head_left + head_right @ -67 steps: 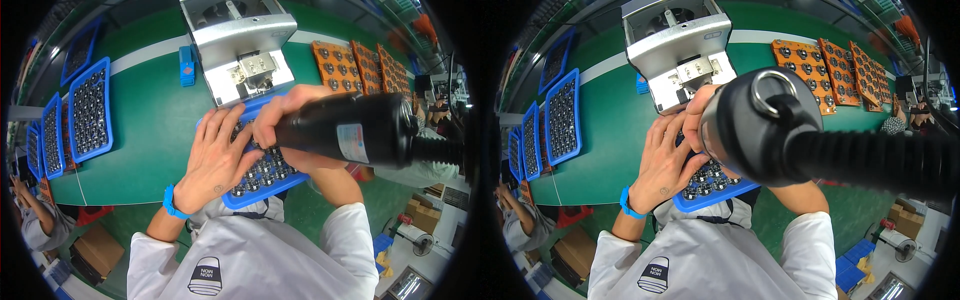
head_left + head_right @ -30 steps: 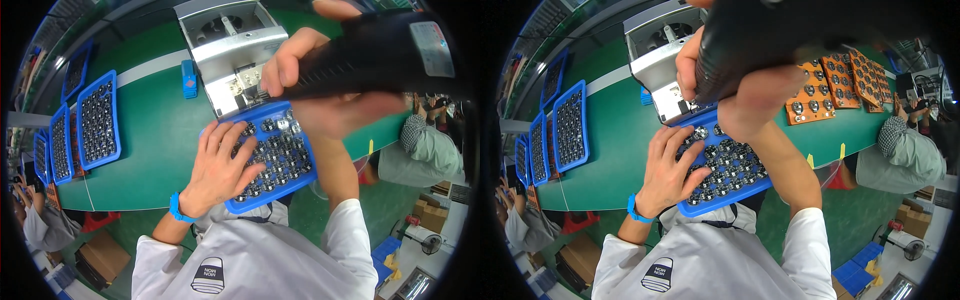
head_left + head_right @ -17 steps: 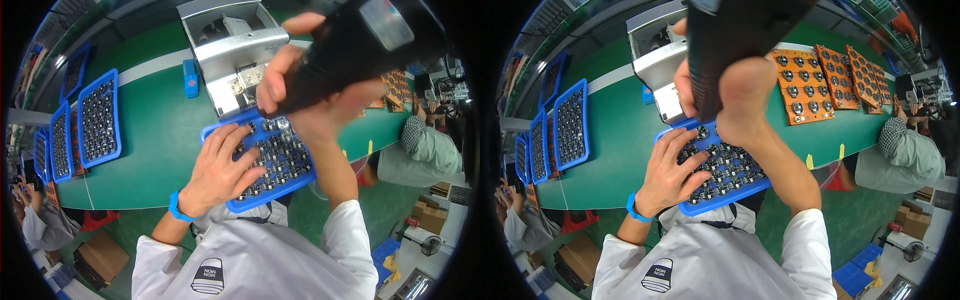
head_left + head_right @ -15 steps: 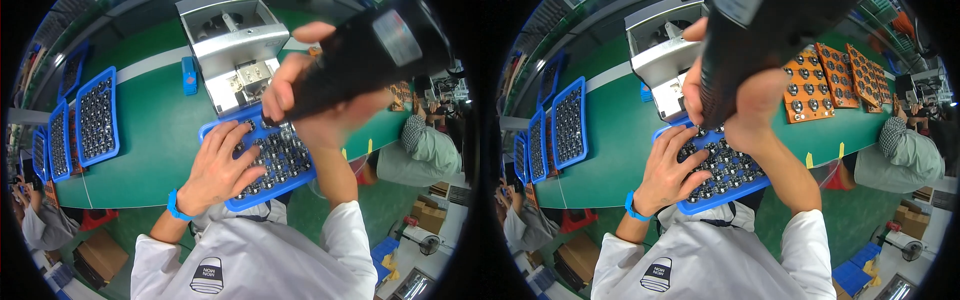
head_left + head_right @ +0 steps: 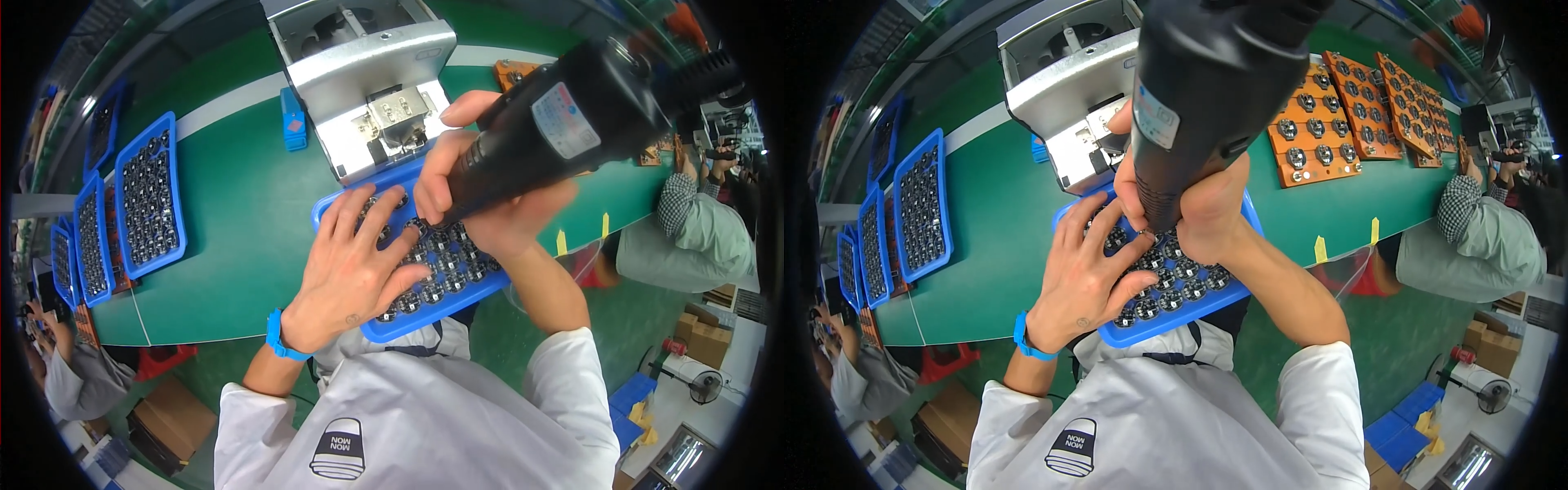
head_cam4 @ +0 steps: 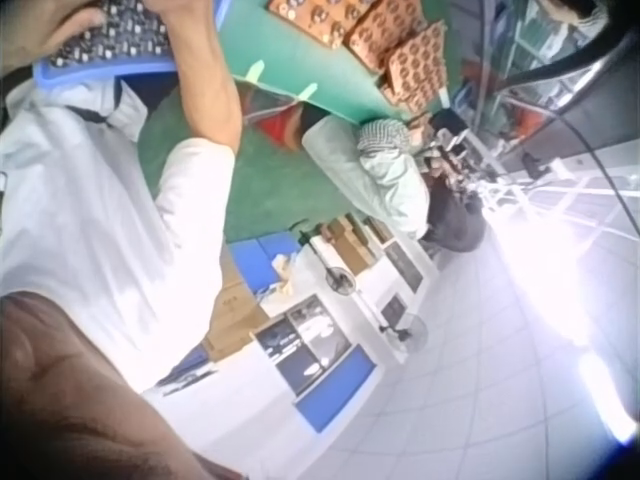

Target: The person fastens screws into electronic modules within a plastic tray on an assembly line using an electric screwdriver.

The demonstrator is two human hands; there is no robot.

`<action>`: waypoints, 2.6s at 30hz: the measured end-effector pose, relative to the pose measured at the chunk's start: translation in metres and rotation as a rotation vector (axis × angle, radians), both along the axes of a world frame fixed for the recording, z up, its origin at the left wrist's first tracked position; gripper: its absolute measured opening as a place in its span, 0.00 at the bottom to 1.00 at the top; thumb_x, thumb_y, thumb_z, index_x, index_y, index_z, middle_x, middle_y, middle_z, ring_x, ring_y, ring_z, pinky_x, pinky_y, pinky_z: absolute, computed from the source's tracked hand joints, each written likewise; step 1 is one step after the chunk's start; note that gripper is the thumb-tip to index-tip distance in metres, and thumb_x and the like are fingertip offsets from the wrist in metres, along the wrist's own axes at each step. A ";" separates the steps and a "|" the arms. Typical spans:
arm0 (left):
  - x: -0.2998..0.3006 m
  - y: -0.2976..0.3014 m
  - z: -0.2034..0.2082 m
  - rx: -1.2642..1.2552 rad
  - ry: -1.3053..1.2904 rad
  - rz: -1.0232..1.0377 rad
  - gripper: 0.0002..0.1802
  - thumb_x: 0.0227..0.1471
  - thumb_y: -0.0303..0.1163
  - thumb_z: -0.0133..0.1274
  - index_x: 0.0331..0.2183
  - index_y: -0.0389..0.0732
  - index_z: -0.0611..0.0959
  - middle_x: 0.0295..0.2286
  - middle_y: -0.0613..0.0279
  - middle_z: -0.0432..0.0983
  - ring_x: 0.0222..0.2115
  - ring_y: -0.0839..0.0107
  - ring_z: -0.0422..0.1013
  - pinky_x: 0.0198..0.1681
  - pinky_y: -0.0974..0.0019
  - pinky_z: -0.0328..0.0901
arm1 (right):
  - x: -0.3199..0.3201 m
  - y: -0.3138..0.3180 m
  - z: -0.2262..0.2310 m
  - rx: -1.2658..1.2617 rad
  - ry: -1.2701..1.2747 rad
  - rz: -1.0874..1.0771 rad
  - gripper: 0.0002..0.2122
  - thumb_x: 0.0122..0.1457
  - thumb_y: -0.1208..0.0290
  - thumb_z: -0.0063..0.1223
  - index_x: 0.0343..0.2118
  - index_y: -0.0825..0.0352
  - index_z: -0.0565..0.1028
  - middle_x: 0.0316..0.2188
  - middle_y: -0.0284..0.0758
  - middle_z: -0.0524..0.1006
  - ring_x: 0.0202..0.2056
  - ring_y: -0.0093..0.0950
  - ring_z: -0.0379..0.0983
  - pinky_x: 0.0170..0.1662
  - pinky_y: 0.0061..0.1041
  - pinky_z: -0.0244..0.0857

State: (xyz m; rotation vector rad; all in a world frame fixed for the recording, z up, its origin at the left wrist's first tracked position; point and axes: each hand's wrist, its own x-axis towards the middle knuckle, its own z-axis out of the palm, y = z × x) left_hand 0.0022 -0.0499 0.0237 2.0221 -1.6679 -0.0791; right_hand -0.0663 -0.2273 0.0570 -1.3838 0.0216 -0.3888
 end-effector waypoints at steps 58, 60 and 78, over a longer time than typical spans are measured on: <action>0.000 0.001 -0.002 -0.077 0.011 0.052 0.21 0.47 0.43 0.58 0.37 0.35 0.82 0.51 0.43 0.66 0.53 0.47 0.60 0.58 0.49 0.54 | 0.041 -0.014 0.032 -0.111 -0.533 -0.034 0.51 0.41 0.18 0.29 0.55 0.65 0.57 0.20 0.37 0.69 0.18 0.28 0.67 0.25 0.29 0.66; 0.001 0.001 -0.002 -0.072 0.010 0.052 0.21 0.47 0.43 0.58 0.37 0.36 0.82 0.51 0.43 0.66 0.53 0.47 0.60 0.58 0.49 0.54 | 0.043 -0.005 0.028 0.385 -0.724 0.082 0.50 0.42 0.19 0.30 0.55 0.65 0.57 0.20 0.37 0.69 0.18 0.28 0.67 0.25 0.28 0.66; 0.001 0.001 -0.002 -0.057 0.022 0.061 0.20 0.45 0.41 0.59 0.38 0.38 0.82 0.52 0.44 0.65 0.54 0.46 0.60 0.57 0.48 0.54 | 0.042 -0.013 0.028 0.005 -0.492 -0.171 0.50 0.44 0.20 0.29 0.51 0.70 0.57 0.18 0.36 0.70 0.16 0.24 0.66 0.22 0.23 0.64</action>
